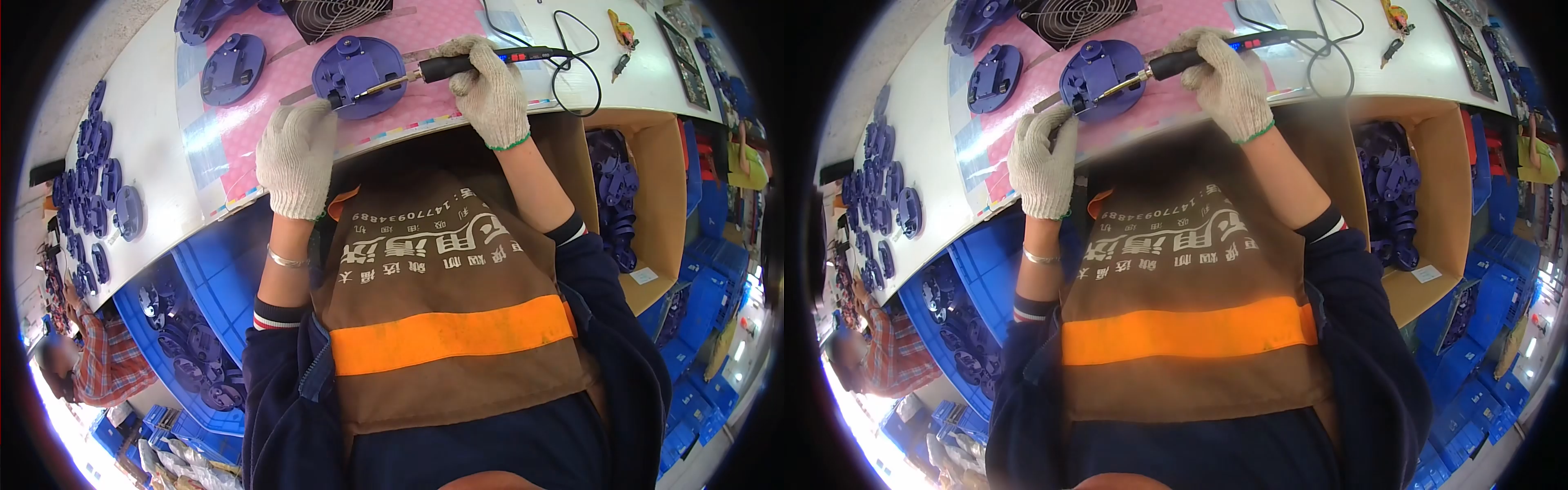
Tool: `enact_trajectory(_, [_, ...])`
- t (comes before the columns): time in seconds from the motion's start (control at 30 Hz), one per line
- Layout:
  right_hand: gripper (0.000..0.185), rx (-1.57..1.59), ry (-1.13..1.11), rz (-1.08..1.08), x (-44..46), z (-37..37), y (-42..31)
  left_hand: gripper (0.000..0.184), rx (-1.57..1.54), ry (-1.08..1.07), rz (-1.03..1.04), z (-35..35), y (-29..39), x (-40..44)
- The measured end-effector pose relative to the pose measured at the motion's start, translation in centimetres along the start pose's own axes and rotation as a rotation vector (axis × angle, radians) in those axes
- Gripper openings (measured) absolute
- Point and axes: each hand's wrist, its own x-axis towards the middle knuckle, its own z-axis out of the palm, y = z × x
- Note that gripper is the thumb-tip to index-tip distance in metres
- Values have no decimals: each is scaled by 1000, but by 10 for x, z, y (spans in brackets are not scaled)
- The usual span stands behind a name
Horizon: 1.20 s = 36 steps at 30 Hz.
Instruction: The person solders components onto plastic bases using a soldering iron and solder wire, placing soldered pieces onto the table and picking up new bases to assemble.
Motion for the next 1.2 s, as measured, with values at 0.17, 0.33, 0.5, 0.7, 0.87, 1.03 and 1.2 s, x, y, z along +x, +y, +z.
enact_trajectory(0.17, [19, 150, 17, 69, 0, 1, 0, 17, -26, 2, 5, 2, -1, 1])
enact_trajectory(0.33, [20, 84, -4, 42, -1, 0, 1, 17, -59, -15, -33, 3, -3, 0])
enact_trajectory(0.5, [20, 89, 42, -34, 13, -6, 19, 17, -69, -16, -55, 4, -2, 1])
enact_trajectory(0.7, [23, 539, 183, 146, 24, 11, 22, 17, -77, -21, -73, 4, -1, 1])
enact_trajectory(0.87, [23, 391, 161, 76, 24, 14, 26, 16, -103, -22, -67, 6, -4, 1])
enact_trajectory(1.03, [22, 463, 146, 129, 21, 11, 23, 18, -141, -48, -103, 4, -4, 2])
enact_trajectory(1.2, [23, 319, 157, 13, 19, 12, 26, 17, -97, -24, -69, 3, -2, 2])
